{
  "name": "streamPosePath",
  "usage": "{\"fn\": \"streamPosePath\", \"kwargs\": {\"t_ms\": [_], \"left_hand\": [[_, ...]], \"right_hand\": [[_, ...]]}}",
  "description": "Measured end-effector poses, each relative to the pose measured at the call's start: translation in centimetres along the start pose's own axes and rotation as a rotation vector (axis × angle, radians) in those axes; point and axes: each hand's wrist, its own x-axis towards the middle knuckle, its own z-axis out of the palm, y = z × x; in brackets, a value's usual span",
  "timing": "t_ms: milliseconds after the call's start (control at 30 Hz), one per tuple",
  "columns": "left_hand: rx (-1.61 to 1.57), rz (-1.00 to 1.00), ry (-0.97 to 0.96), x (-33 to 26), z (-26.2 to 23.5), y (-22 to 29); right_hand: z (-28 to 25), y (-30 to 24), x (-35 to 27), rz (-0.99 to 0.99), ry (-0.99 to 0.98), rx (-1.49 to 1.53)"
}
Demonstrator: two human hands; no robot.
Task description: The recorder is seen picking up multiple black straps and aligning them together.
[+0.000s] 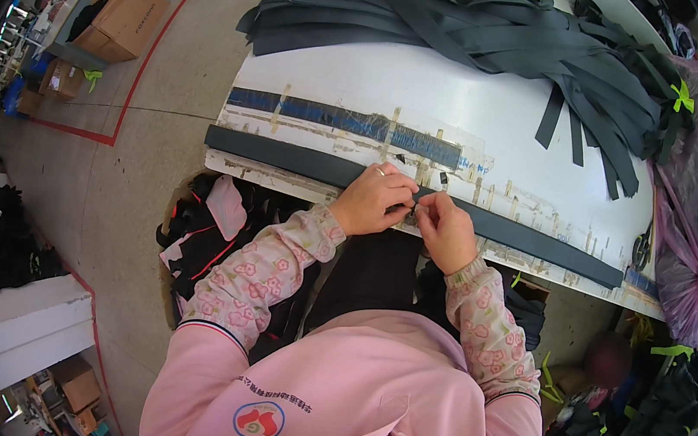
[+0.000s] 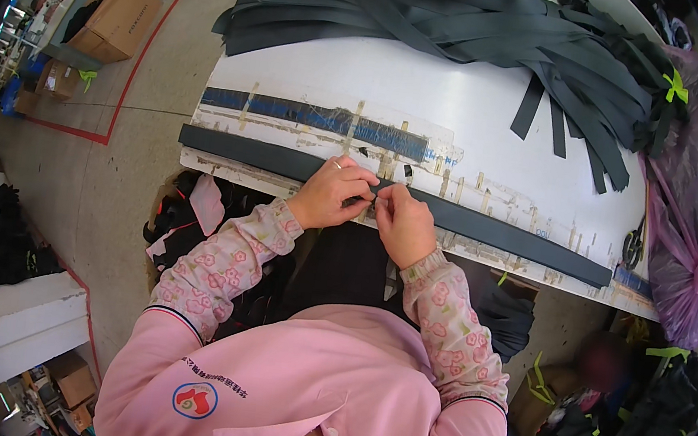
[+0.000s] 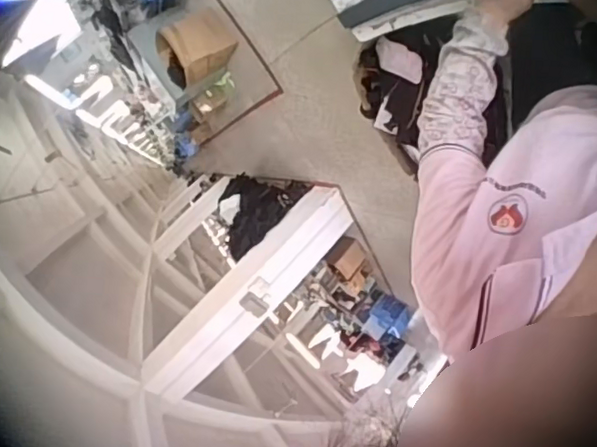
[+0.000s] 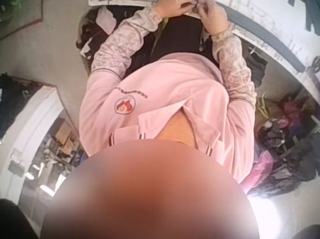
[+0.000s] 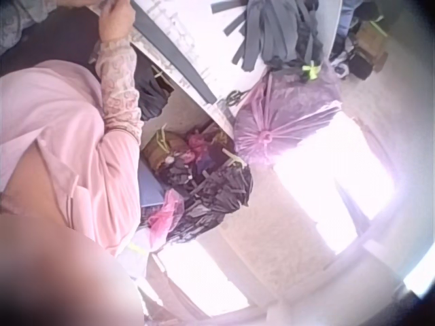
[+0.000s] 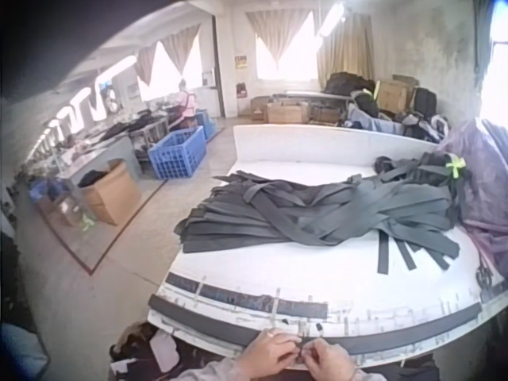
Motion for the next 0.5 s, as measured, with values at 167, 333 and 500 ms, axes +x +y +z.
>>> {"fn": "streamPosePath", "kwargs": {"t_ms": [167, 333, 500], "left_hand": [[0.001, -0.017, -0.009, 0.2, 0.1, 0.2], [-0.040, -0.019, -0.023, 0.5, -0.1, 0.4], [-0.037, -0.015, -0.103, 1.3, -0.6, 0.7]], "right_hand": [[0.1, 0.4, 0.0, -0.053, -0.003, -0.025], [-4.3, 2.1, -1.3, 0.070, 0.043, 0.152], [-13.0, 8.8, -3.9, 0.262, 0.230, 0.234]]}}
